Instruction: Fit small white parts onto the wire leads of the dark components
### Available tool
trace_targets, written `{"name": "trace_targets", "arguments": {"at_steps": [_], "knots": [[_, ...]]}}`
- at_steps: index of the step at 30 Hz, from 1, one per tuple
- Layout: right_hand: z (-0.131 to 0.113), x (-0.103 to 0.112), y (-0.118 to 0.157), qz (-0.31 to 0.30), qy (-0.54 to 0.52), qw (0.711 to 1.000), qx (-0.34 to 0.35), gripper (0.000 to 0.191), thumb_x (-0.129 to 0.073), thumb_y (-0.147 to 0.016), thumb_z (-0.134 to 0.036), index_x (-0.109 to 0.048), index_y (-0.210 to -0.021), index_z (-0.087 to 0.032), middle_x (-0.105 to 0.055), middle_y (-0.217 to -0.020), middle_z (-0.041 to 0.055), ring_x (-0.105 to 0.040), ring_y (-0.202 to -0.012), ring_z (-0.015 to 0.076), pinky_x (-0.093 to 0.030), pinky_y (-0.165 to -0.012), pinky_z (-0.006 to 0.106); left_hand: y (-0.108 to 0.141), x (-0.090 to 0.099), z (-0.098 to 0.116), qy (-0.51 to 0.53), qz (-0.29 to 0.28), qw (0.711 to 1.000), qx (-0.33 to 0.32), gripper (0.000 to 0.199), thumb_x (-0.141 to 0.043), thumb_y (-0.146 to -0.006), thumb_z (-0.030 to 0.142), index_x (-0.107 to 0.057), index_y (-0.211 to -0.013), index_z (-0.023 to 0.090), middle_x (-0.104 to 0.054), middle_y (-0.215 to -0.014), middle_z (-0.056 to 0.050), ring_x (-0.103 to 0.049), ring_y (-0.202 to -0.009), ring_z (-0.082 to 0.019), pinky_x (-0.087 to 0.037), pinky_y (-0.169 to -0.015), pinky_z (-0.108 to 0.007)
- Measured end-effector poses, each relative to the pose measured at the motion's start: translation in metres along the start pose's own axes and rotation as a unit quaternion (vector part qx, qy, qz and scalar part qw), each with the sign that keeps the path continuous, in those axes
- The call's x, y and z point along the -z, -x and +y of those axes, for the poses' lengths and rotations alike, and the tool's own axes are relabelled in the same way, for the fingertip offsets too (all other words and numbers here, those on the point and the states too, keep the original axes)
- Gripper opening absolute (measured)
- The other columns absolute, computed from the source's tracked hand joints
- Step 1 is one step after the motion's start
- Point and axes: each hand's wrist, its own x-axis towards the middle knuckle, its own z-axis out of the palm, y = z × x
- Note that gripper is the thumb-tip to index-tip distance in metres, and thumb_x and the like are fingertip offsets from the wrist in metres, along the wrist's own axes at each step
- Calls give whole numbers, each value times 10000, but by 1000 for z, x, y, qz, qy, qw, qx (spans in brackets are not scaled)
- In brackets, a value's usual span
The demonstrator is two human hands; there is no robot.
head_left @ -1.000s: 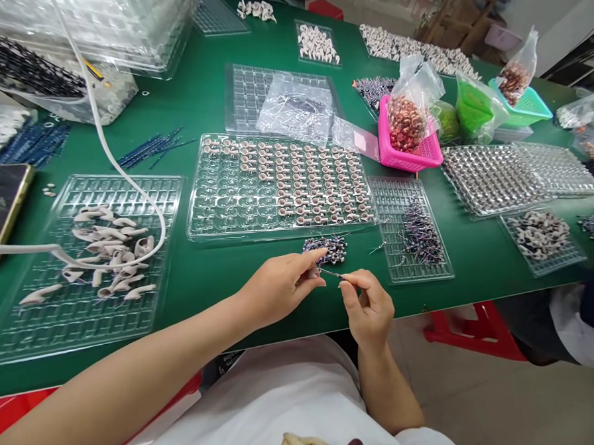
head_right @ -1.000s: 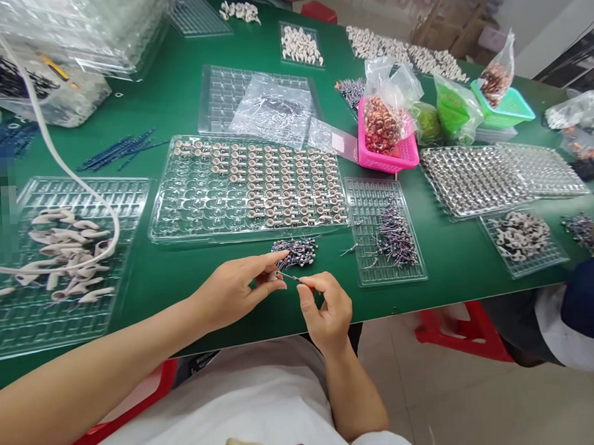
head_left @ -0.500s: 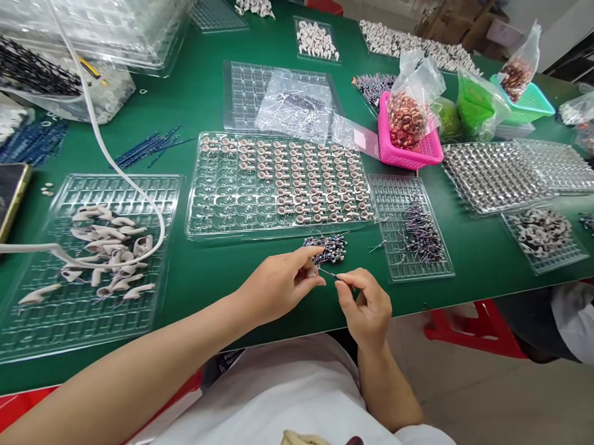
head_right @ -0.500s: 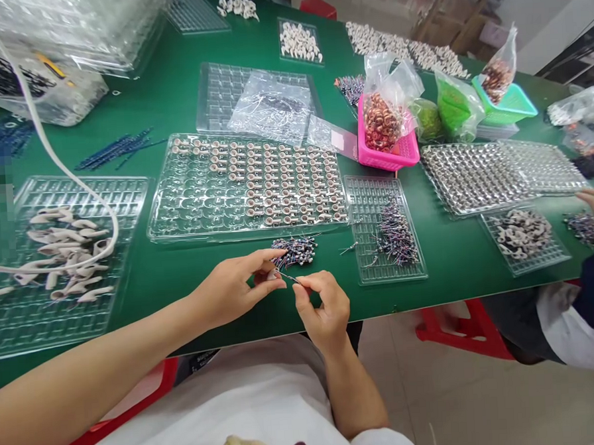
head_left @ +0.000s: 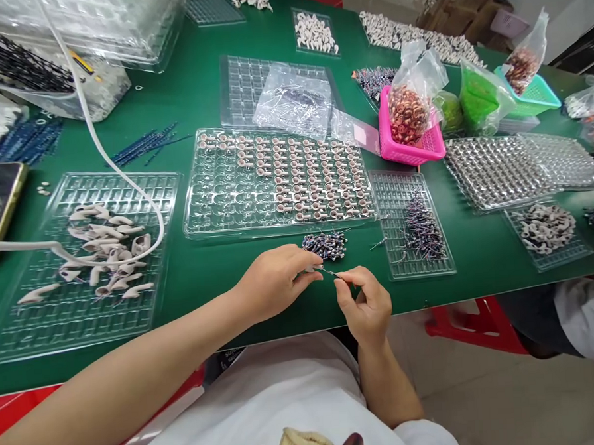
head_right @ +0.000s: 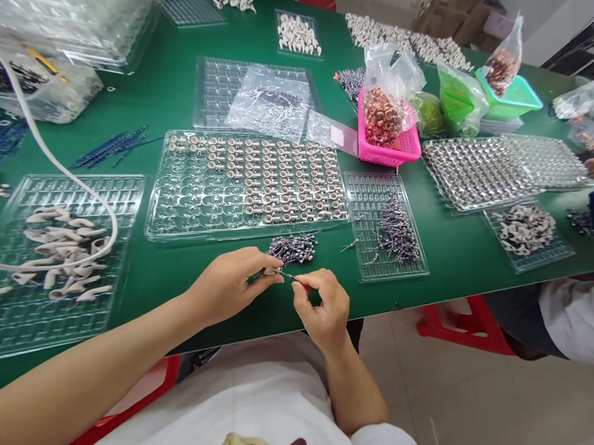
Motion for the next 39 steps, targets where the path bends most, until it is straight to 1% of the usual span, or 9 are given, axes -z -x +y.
{"name": "trace_targets", "arguments": {"at_steps": [6,19,23,32,34,39], "knots": [[-1,-1,-1,-12,10,1000,-5,87,-627,-872,-137,-651,-897,-216,-652,-761,-5,-572,-652,128,-467,-619,271,0,-2,2,-14,5,1000,-27,80,-625,-910,179,-661,-974,146,-742,-828,-63,-657,-730,-178,-507,-615,-269],[-1,-1,-3,-37,9,999,-13,65,-608,-885,-161,-646,-871,-211,-649,-738,-8,-562,-641,125,-468,-640,279,-3,-2,5,-14,10,998,-65,85,-597,-923,156,-672,-955,129,-754,-808,-65,-651,-704,-182,-527,-629,-302],[-1,-1,-3,-41,20,999,-16,64,-600,-890,-176,-644,-868,-216,-653,-738,-1,-571,-641,132,-471,-636,286,-4,-2,6,-21,2,998,-67,86,-590,-923,144,-669,-956,134,-753,-811,-60,-643,-694,-182,-517,-639,-314],[0,-3,-4,-48,22,999,-2,72,-617,-879,-148,-648,-875,-213,-645,-723,-7,-567,-630,124,-478,-629,278,-2,-4,6,-28,-12,998,-62,75,-598,-917,144,-668,-944,133,-751,-790,-51,-657,-693,-190,-506,-654,-326],[1,-3,-3,-52,20,998,4,77,-620,-883,-147,-659,-893,-213,-665,-743,0,-594,-649,129,-488,-639,284,-2,-4,6,-31,-16,997,-63,84,-585,-926,146,-668,-942,137,-752,-793,-53,-659,-695,-187,-505,-659,-322],[3,-2,-2,-60,15,998,20,127,-624,-909,-156,-691,-997,-218,-744,-870,40,-670,-746,159,-517,-695,317,-3,-3,6,-28,-11,998,-64,104,-557,-952,167,-658,-936,147,-759,-810,-53,-668,-702,-177,-503,-653,-309]]}}
